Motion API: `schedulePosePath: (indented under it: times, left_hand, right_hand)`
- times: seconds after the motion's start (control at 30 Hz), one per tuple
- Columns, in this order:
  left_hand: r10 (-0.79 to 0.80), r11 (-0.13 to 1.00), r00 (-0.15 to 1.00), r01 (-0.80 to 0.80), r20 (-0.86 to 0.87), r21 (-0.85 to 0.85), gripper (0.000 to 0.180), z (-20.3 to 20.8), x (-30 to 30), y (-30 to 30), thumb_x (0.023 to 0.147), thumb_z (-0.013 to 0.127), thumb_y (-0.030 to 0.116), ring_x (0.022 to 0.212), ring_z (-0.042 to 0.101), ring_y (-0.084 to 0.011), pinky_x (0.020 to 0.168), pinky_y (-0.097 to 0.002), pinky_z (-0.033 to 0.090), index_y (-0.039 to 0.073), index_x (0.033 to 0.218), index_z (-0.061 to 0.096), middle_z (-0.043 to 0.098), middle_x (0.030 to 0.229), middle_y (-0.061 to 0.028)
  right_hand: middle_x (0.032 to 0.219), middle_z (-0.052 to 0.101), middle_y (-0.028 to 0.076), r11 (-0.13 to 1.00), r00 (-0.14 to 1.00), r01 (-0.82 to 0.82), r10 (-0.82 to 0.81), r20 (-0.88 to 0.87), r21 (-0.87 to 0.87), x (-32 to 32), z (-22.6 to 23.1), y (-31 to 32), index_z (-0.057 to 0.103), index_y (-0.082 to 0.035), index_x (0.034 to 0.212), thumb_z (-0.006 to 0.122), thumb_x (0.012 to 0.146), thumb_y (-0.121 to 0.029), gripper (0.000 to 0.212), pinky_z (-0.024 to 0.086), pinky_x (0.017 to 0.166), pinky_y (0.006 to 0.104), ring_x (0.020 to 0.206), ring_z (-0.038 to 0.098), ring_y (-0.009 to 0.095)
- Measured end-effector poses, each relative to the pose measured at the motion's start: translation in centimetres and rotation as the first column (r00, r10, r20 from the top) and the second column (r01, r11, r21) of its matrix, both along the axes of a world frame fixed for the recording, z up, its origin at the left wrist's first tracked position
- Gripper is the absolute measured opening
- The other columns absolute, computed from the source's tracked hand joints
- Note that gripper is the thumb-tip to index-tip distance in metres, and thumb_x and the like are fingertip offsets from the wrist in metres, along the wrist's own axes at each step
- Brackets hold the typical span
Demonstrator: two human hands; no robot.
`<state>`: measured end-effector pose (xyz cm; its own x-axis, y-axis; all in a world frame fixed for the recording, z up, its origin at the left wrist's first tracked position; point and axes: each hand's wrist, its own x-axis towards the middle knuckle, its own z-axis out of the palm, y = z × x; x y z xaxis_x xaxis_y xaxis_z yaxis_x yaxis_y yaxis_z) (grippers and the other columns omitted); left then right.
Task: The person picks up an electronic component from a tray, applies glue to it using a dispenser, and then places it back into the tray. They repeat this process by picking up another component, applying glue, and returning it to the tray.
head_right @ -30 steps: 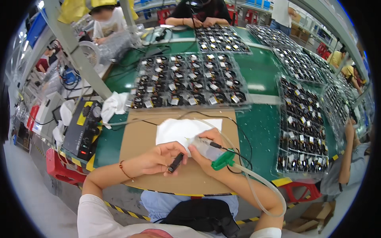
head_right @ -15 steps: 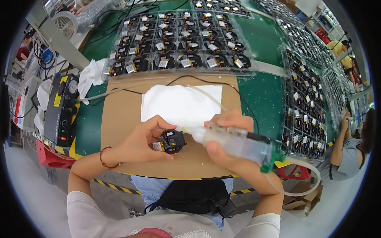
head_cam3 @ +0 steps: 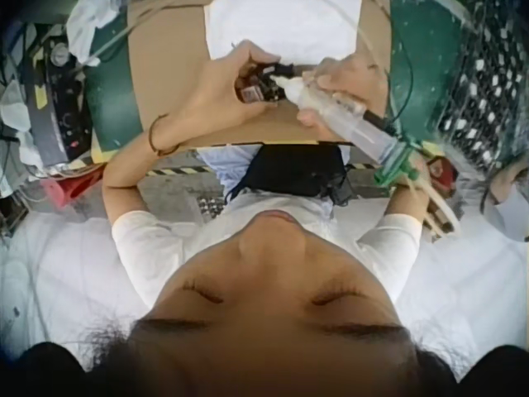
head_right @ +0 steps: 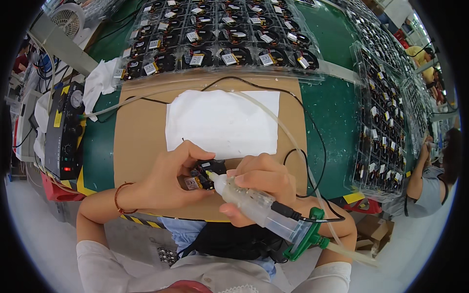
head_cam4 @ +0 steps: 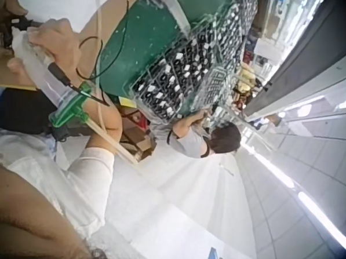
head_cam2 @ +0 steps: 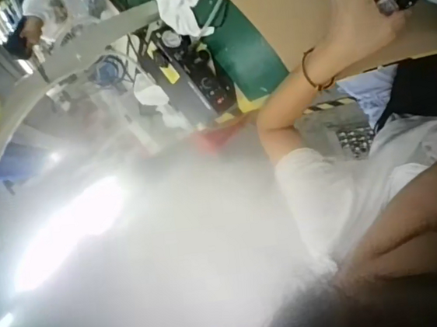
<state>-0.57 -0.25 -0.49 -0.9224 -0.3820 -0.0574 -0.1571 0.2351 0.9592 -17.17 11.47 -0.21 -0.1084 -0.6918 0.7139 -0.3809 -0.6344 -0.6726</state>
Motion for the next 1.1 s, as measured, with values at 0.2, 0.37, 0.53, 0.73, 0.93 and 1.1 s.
schedulePosePath:
  times: [0.2, 0.37, 0.53, 0.73, 0.93, 1.1]
  left_hand:
    - [0.006, 1.0, 0.999, -0.006, -0.037, -0.009, 0.046, -0.3, 0.0, 0.2, 0.067, 0.07, 0.004, 0.076, 0.062, -0.0271, 0.063, -0.0327, 0.049, 0.002, 0.106, 0.046, 0.061, 0.087, -0.0145]
    - [0.01, 0.999, 1.0, -0.01, -0.005, -0.046, 0.046, 0.2, 0.1, 0.2, 0.066, 0.069, 0.004, 0.08, 0.062, -0.0313, 0.065, -0.0343, 0.049, 0.001, 0.106, 0.046, 0.06, 0.09, -0.0162]
    - [0.018, 0.995, 1.0, -0.017, 0.006, -0.097, 0.046, 0.4, 0.1, 0.2, 0.065, 0.069, 0.005, 0.081, 0.061, -0.0333, 0.066, -0.0348, 0.049, 0.001, 0.106, 0.046, 0.06, 0.091, -0.017]
    - [0.037, 0.987, 0.999, -0.039, -0.016, -0.154, 0.047, 0.2, 0.1, 0.5, 0.066, 0.068, 0.005, 0.081, 0.06, -0.0344, 0.065, -0.0364, 0.049, 0.001, 0.107, 0.045, 0.059, 0.09, -0.0166]
    - [0.07, 0.99, 0.996, -0.075, -0.047, -0.123, 0.047, -0.3, 0.0, 0.8, 0.066, 0.067, 0.005, 0.078, 0.06, -0.0337, 0.063, -0.0369, 0.049, 0.004, 0.108, 0.045, 0.058, 0.087, -0.0153]
    - [0.065, 0.986, 0.998, -0.068, -0.023, -0.153, 0.046, -0.2, 0.1, 0.8, 0.067, 0.066, 0.005, 0.076, 0.06, -0.0327, 0.063, -0.0363, 0.049, 0.004, 0.108, 0.045, 0.058, 0.086, -0.0148]
  right_hand:
    - [0.075, 0.049, 0.01, 1.0, 0.999, -0.01, 0.011, -0.04, 0.023, 0.0, -0.2, 0.0, 0.046, -0.001, 0.1, 0.078, 0.065, -0.013, 0.049, 0.054, 0.062, 0.0322, 0.059, 0.052, 0.018]
    - [0.083, 0.048, 0.012, 0.995, 0.991, -0.024, 0.036, -0.126, 0.095, -0.2, -0.5, 0.5, 0.041, -0.005, 0.102, 0.08, 0.064, -0.02, 0.057, 0.049, 0.062, 0.0306, 0.071, 0.057, 0.02]
    - [0.075, 0.053, 0.01, 1.0, 0.993, -0.017, 0.019, -0.112, 0.017, 0.3, -0.5, -0.1, 0.048, -0.001, 0.099, 0.078, 0.064, -0.013, 0.048, 0.052, 0.052, 0.0307, 0.057, 0.055, 0.022]
    - [0.084, 0.057, 0.015, 0.991, 0.958, 0.002, -0.04, -0.285, -0.131, 0.8, -1.0, 0.1, 0.051, -0.001, 0.094, 0.077, 0.064, -0.017, 0.042, 0.047, 0.041, 0.0283, 0.053, 0.055, 0.023]
    - [0.078, 0.057, 0.013, 0.972, 0.941, -0.001, -0.079, -0.329, -0.236, 1.3, -1.2, -0.3, 0.051, -0.003, 0.092, 0.074, 0.068, -0.013, 0.035, 0.047, 0.042, 0.0272, 0.054, 0.053, 0.02]
    - [0.078, 0.053, 0.011, 0.969, 0.916, -0.017, -0.085, -0.393, -0.248, 1.3, -1.2, -0.3, 0.047, -0.004, 0.092, 0.077, 0.065, -0.02, 0.043, 0.045, 0.038, 0.0246, 0.051, 0.054, 0.019]
